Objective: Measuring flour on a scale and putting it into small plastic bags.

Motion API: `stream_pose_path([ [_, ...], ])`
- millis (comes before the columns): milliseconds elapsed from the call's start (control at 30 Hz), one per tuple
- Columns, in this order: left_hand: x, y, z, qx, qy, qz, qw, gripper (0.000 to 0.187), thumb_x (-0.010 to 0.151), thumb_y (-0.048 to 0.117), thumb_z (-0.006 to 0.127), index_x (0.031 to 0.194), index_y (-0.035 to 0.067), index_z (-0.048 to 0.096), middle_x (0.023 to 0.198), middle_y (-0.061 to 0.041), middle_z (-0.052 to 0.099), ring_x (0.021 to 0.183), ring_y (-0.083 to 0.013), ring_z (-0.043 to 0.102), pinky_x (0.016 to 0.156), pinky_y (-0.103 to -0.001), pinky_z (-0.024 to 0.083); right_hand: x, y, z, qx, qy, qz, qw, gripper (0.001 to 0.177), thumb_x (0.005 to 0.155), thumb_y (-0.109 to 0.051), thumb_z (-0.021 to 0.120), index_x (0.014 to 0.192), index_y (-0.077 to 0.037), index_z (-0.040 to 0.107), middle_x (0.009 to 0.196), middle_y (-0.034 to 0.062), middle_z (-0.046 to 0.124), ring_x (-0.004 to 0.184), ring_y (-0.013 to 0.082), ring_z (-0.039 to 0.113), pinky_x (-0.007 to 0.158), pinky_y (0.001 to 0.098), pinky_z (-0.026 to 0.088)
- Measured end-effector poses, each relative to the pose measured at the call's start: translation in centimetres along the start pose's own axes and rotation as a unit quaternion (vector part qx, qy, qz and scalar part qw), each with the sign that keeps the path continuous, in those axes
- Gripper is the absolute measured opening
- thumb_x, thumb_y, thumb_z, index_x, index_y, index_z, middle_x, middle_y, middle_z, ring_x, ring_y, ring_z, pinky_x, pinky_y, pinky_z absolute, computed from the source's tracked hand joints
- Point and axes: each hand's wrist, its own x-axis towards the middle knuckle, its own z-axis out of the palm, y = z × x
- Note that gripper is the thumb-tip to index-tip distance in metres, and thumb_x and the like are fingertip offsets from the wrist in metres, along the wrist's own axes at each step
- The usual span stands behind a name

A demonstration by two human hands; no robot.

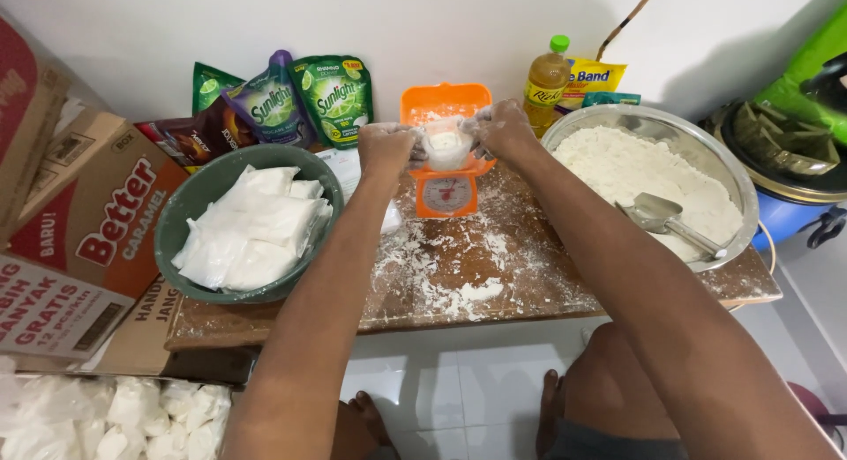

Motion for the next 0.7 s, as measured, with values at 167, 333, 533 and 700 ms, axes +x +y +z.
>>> stream_pose_path([
  [167, -0.7, 0.4, 0.6, 0.003, -0.017, 0.015, 1.000, 0.019, 0.071, 0.007, 0.072, 0.088, 0.006, 0.082, 0.063, -0.013, 0.067, 0.062, -0.0191, 0.065, 0.055, -0.032, 0.052, 1.9, 1.8, 0.4, -0.015, 0.014, -0.023, 1.000, 0.022, 0.091, -0.003, 0.059, 0.102, 0.011, 0.072, 0.070, 0.0210, 0.072, 0.056, 0.0244, 0.073, 0.050, 0.0339, 0.061],
  [333, 0.4, 1.2, 1.3, 0.015, 0.020, 0.048, 0.999, 0.018, 0.076, 0.009, 0.064, 0.082, 0.013, 0.082, 0.064, -0.014, 0.071, 0.072, -0.0215, 0.073, 0.061, -0.032, 0.055, 5.4, 1.9, 0.7, -0.003, 0.023, -0.052, 0.998, 0.019, 0.090, -0.001, 0.057, 0.092, 0.008, 0.074, 0.062, 0.0179, 0.067, 0.052, 0.0244, 0.071, 0.048, 0.0321, 0.060],
  [533, 2.3, 1.5, 2.4, 0.014, 0.051, 0.090, 0.994, 0.018, 0.079, 0.011, 0.062, 0.081, 0.005, 0.080, 0.065, -0.016, 0.072, 0.074, -0.0291, 0.074, 0.070, -0.037, 0.058, 6.6, 0.7, 0.2, -0.034, 0.056, -0.046, 0.997, 0.020, 0.088, -0.002, 0.057, 0.079, 0.001, 0.074, 0.055, 0.0165, 0.066, 0.048, 0.0245, 0.070, 0.044, 0.0332, 0.059],
  [700, 4.5, 1.4, 3.6, -0.082, 0.010, 0.003, 0.997, 0.023, 0.081, 0.003, 0.058, 0.090, -0.002, 0.079, 0.073, -0.026, 0.074, 0.065, -0.0327, 0.077, 0.056, -0.038, 0.067, 9.9, 4.0, 0.8, 0.005, 0.055, -0.047, 0.997, 0.022, 0.090, -0.002, 0.054, 0.081, 0.004, 0.074, 0.059, 0.0192, 0.066, 0.048, 0.0249, 0.070, 0.045, 0.0330, 0.060],
])
